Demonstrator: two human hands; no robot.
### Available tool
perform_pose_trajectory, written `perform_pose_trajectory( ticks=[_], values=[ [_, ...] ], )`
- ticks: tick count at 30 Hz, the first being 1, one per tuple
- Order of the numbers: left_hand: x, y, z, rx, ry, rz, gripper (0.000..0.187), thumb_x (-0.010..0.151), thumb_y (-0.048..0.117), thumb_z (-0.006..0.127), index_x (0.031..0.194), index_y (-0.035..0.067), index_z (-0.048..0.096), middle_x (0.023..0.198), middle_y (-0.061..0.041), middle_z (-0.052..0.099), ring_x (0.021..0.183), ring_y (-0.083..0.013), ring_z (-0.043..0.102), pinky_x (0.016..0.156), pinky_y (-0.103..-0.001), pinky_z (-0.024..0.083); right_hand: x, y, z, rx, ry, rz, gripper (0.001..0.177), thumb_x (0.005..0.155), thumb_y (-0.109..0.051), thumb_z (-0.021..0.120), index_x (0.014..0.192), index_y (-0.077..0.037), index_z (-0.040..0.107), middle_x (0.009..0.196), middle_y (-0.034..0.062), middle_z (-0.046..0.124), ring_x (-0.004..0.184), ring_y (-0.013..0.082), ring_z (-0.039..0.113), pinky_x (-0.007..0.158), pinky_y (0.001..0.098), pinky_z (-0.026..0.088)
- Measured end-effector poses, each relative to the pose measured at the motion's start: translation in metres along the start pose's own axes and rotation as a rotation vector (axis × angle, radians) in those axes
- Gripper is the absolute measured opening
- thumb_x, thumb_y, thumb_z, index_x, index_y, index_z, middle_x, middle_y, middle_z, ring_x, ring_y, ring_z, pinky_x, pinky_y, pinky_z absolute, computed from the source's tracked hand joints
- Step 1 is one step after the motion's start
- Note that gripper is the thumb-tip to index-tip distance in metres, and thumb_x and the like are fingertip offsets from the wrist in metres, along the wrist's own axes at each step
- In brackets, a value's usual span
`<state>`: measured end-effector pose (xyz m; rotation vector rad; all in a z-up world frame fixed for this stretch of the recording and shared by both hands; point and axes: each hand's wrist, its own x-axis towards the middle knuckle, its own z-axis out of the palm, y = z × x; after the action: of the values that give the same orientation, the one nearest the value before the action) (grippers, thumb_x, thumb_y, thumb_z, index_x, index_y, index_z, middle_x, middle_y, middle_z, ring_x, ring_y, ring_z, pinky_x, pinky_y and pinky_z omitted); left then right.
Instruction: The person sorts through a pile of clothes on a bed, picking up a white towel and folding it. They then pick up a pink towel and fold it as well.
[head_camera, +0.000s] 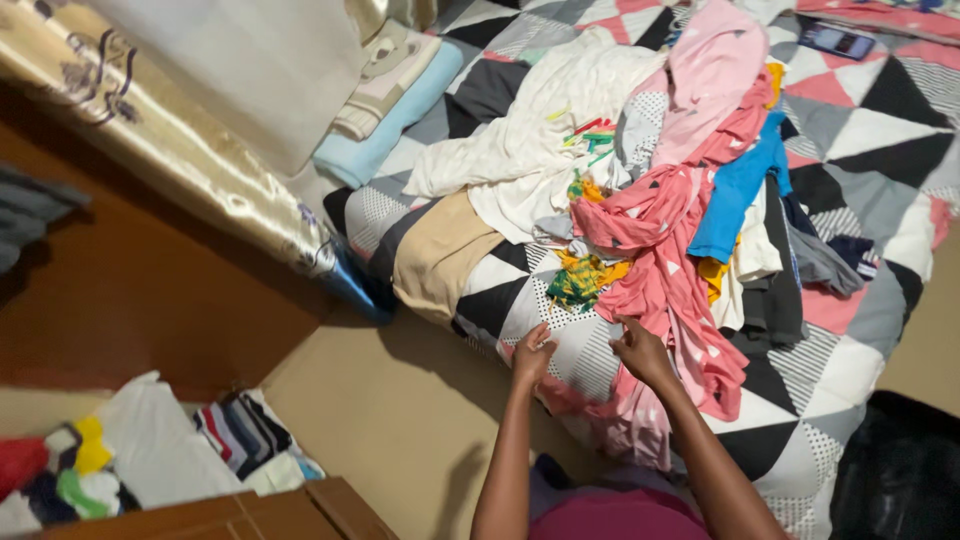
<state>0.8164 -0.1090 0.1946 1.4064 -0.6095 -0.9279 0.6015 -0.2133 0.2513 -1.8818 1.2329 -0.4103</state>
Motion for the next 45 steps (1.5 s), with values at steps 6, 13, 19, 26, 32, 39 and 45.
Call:
perform_pose_trajectory(
  ticks=[6,13,19,26,32,39,45],
  values=[
    [0.027,0.011,-0.004,0.019,-0.06,-0.073,0.047,0.09,0.012,0.069,0.136,0.0,0.064,0.108,-0.008,0.075,0.087,-0.011,0.067,0.078,-0.026,0.054,0.01,0.011,0.002,-0.018,0.109,-0.015,0.058,0.084,-0.024,0.07,0.14,-0.014,0.058,0.107,0.0113,0.076,0.095,0.0257,0.074,0.084,0.0382,0.057],
    [0.066,0.012,-0.02,0.216,-0.106,-0.138,0.048,0.09,0.019,0.069,0.134,0.001,0.063,0.107,-0.007,0.076,0.084,-0.0132,0.07,0.077,-0.027,0.055,0.049,0.002,0.029,-0.041,0.052,0.032,0.048,0.088,-0.027,0.069,0.134,-0.013,0.063,0.104,0.0105,0.078,0.09,0.0268,0.075,0.081,0.0388,0.058],
    [0.119,0.045,-0.082,0.65,-0.055,0.089,0.046,0.09,0.033,0.068,0.131,0.01,0.068,0.111,-0.013,0.08,0.1,-0.0231,0.076,0.088,-0.035,0.057,0.12,-0.041,0.078,0.107,0.028,-0.121,0.046,0.089,-0.029,0.077,0.128,-0.009,0.064,0.121,0.0159,0.068,0.105,0.0286,0.071,0.09,0.0383,0.056],
    [0.184,0.059,-0.105,0.736,0.087,-0.006,0.048,0.088,0.033,0.07,0.13,0.009,0.066,0.119,-0.017,0.072,0.1,-0.0312,0.074,0.088,-0.04,0.056,0.193,-0.056,0.088,-0.025,0.07,-0.26,0.042,0.085,-0.023,0.072,0.125,-0.012,0.067,0.122,0.0159,0.063,0.114,0.0359,0.061,0.097,0.0439,0.05],
    [0.227,0.064,-0.073,1.09,-0.078,0.169,0.049,0.09,0.033,0.069,0.132,0.007,0.064,0.124,-0.022,0.064,0.116,-0.0402,0.06,0.098,-0.05,0.049,0.229,-0.059,0.081,-0.171,0.192,-0.304,0.043,0.078,-0.022,0.077,0.118,-0.009,0.071,0.116,0.0161,0.067,0.113,0.0368,0.061,0.1,0.0479,0.045],
    [0.326,0.087,-0.032,1.371,-0.366,0.164,0.054,0.091,0.031,0.068,0.139,0.01,0.055,0.141,-0.018,0.05,0.128,-0.0393,0.048,0.097,-0.059,0.046,0.231,-0.048,0.055,-0.108,0.299,-0.037,0.053,0.083,-0.025,0.07,0.133,-0.008,0.062,0.134,0.0191,0.063,0.124,0.0375,0.059,0.105,0.0465,0.047],
    [0.426,0.097,-0.019,1.469,-0.401,0.311,0.06,0.087,0.021,0.067,0.145,0.013,0.052,0.157,-0.018,0.038,0.138,-0.0425,0.04,0.101,-0.063,0.042,0.237,-0.066,0.063,-0.244,0.493,-0.007,0.061,0.087,-0.032,0.07,0.141,-0.009,0.052,0.145,0.0237,0.051,0.135,0.0434,0.05,0.107,0.0497,0.045]
  ],
)
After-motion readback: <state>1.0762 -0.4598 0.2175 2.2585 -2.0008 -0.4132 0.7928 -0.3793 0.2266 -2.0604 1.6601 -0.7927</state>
